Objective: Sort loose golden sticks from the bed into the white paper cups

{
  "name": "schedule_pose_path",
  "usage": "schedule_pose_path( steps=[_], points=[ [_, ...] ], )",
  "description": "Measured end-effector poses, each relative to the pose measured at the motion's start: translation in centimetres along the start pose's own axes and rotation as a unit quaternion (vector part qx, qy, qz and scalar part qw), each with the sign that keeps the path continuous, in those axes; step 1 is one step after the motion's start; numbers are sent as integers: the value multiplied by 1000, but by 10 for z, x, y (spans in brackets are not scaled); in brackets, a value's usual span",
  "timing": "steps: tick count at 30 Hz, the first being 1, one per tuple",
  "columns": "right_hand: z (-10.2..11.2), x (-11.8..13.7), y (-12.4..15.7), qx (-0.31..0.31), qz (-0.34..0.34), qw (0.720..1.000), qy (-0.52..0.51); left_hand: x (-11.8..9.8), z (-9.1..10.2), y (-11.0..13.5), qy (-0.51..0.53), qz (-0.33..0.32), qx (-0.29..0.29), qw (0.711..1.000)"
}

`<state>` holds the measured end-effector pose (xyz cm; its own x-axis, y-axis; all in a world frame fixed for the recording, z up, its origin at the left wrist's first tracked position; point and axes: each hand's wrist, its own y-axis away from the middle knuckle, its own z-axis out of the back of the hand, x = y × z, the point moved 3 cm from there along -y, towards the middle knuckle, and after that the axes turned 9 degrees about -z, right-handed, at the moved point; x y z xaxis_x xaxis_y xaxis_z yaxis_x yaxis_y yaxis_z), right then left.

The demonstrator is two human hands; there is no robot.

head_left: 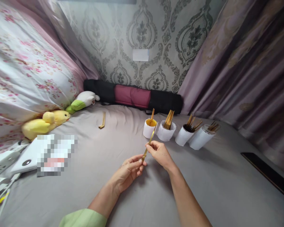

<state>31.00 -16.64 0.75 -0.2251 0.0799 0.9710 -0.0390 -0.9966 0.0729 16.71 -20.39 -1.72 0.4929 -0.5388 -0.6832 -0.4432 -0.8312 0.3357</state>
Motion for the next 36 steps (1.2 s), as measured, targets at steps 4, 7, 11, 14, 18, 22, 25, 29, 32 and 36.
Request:
schedule_pose_path(
  steps=[4, 7, 11, 14, 18, 22, 25, 29, 32, 36],
  points=[
    [1, -2, -1, -5, 0, 1000, 16, 0, 0, 0, -8, 1, 5, 1000],
    [6, 0, 0, -20, 0, 1000, 20, 1, 0, -1, -18, 1, 15, 1000],
    [17, 5, 1, -55, 0, 998, 18, 3, 1, -1, -28, -2, 34, 999],
    [25, 8, 1, -78, -3, 997, 10, 5, 2, -2, -30, -4, 45, 999],
    [34, 12, 2, -91, -6, 996, -11, 6, 3, -2, -33, -10, 54, 998],
    [42, 17, 4, -107, -5, 994, -36, 6, 3, -2, -44, -6, 51, 998],
    [48, 20, 6, -116, -3, 991, -63, 6, 1, 0, -54, -1, 57, 997],
    [57, 24, 8, -137, -3, 987, -88, 5, 0, 1, -66, -1, 62, 996],
    [64, 25, 10, -152, -6, 983, -105, 6, 1, 1, -67, 3, 57, 996],
    [72, 26, 11, -163, -2, 979, -122, 6, 0, 0, -65, 3, 53, 996]
  ],
)
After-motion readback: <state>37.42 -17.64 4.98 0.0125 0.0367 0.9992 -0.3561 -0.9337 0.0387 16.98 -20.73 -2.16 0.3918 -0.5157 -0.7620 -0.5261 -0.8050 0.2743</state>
